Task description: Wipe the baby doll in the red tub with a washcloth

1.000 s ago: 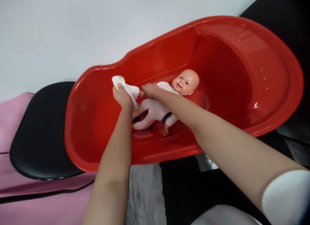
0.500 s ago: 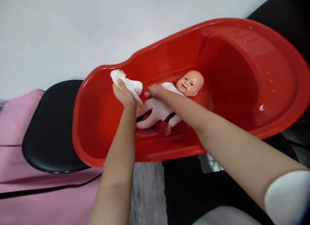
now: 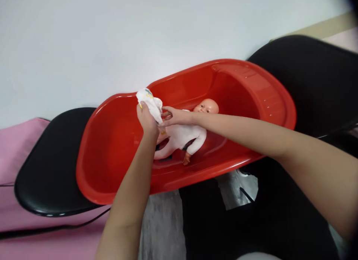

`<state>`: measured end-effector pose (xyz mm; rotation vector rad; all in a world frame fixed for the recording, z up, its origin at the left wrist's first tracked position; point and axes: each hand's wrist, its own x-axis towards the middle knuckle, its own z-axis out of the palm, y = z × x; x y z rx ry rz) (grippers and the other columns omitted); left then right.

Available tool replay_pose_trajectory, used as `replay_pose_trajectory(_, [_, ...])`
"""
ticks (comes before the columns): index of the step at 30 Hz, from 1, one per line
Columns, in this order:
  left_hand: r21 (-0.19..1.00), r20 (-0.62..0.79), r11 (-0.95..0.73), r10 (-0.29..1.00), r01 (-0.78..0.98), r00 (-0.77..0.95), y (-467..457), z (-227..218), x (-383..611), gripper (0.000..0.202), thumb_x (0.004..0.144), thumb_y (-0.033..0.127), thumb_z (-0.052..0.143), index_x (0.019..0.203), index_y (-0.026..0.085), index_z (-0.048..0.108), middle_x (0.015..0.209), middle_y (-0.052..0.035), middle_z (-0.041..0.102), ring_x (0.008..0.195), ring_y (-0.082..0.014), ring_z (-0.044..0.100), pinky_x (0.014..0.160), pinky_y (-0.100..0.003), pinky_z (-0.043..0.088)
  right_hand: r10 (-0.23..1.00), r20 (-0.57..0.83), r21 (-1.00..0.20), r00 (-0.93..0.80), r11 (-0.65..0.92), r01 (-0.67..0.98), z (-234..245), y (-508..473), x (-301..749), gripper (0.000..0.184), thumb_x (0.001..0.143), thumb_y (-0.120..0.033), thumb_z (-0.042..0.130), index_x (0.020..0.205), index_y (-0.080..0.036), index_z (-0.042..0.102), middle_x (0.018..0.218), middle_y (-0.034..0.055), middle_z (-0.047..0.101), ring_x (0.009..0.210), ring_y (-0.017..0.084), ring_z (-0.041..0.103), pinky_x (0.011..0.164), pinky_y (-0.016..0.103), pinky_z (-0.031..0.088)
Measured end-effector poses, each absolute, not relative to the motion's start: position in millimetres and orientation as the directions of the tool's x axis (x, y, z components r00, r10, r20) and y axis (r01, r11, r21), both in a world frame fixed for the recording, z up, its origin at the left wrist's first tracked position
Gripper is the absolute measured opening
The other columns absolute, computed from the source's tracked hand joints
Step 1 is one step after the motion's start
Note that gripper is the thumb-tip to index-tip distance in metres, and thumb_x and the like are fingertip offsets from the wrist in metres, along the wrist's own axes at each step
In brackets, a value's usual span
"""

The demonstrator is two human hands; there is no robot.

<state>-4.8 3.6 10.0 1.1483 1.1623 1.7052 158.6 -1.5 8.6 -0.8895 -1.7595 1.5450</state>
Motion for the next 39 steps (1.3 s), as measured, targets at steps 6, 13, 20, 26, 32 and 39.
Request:
replay_pose_trajectory(6, [0.920, 0.269, -0.221, 0.957, -0.324, 0.110, -65.3, 60.5, 70.1, 0.036, 0.110, 0.054, 0.056, 0.122, 0.023, 0.070, 0.120, -0.0085, 0.076, 0.120, -0.0291, 0.074, 0.110, -0.048, 0.059, 0.926, -0.050, -0.977, -0.374, -0.123, -0.175, 55.6, -81.6, 233.0, 0.070, 0.082, -0.042, 0.093, 0.139, -0.027, 0.055, 0.116, 0.0033, 0.071, 0.105, 0.020, 0.072, 0.093, 0.034, 0.066])
replay_pose_trajectory(13, [0.942, 0.305, -0.337, 0.840, -0.009, 0.449, -107.9, 102.1, 90.2, 0.045, 0.107, 0.050, 0.061, 0.146, 0.029, 0.064, 0.151, -0.0099, 0.066, 0.147, -0.0322, 0.059, 0.120, -0.050, 0.053, 0.985, 0.129, -0.989, -0.118, 0.136, 0.056, 125.6, -127.5, 303.7, 0.026, 0.095, -0.038, 0.075, 0.111, -0.018, 0.070, 0.097, 0.0079, 0.073, 0.091, 0.023, 0.070, 0.080, 0.038, 0.064])
replay_pose_trajectory(20, [0.299, 0.075, -0.287, 0.958, 0.910, 0.277, -77.0, 41.2, -16.2, 0.065, 0.098, 0.035, 0.065, 0.159, 0.015, 0.052, 0.173, -0.0208, 0.039, 0.160, -0.0369, 0.040, 0.130, -0.053, 0.038, 0.848, 0.464, -0.577, 0.258, 0.068, 0.814, 163.5, -100.0, 442.8, 0.021, 0.091, -0.034, 0.075, 0.103, -0.017, 0.071, 0.094, 0.0081, 0.071, 0.090, 0.024, 0.066, 0.091, 0.045, 0.058])
replay_pose_trajectory(26, [-0.143, -0.388, -0.285, 0.897, 0.948, 0.211, -75.7, 4.8, -64.6, 0.080, 0.091, 0.057, 0.074, 0.161, 0.026, 0.055, 0.184, -0.0187, 0.011, 0.165, -0.0470, 0.025, 0.121, -0.072, 0.039, 0.945, 0.168, -0.362, 0.281, -0.206, 0.909, 92.8, -66.9, 466.5, 0.033, 0.091, -0.022, 0.070, 0.122, -0.011, 0.071, 0.121, 0.0213, 0.071, 0.109, 0.031, 0.069, 0.099, 0.048, 0.053])
replay_pose_trajectory(32, [-0.109, -0.485, -0.333, 0.840, 0.937, 0.243, -73.1, -20.2, -70.4, 0.104, 0.085, 0.060, 0.076, 0.175, 0.029, 0.034, 0.186, -0.0173, 0.003, 0.169, -0.0487, 0.011, 0.124, -0.079, 0.027, 0.921, 0.362, -0.323, 0.145, -0.022, 0.946, 84.8, -66.6, 428.1, 0.058, 0.090, -0.033, 0.072, 0.141, -0.011, 0.058, 0.152, 0.0251, 0.052, 0.146, 0.047, 0.044, 0.121, 0.073, 0.035])
replay_pose_trajectory(39, [0.016, -0.440, -0.327, 0.847, 0.945, 0.300, -60.8, -38.0, -76.9, 0.103, 0.072, 0.052, 0.091, 0.164, 0.029, 0.051, 0.183, -0.0221, 0.017, 0.159, -0.0633, 0.024, 0.110, -0.079, 0.042, 0.974, 0.191, -0.604, -0.122, 0.214, 0.768, 68.4, -69.8, 342.6, 0.047, 0.097, -0.045, 0.068, 0.134, -0.016, 0.065, 0.149, 0.0186, 0.059, 0.139, 0.035, 0.056, 0.126, 0.053, 0.042])
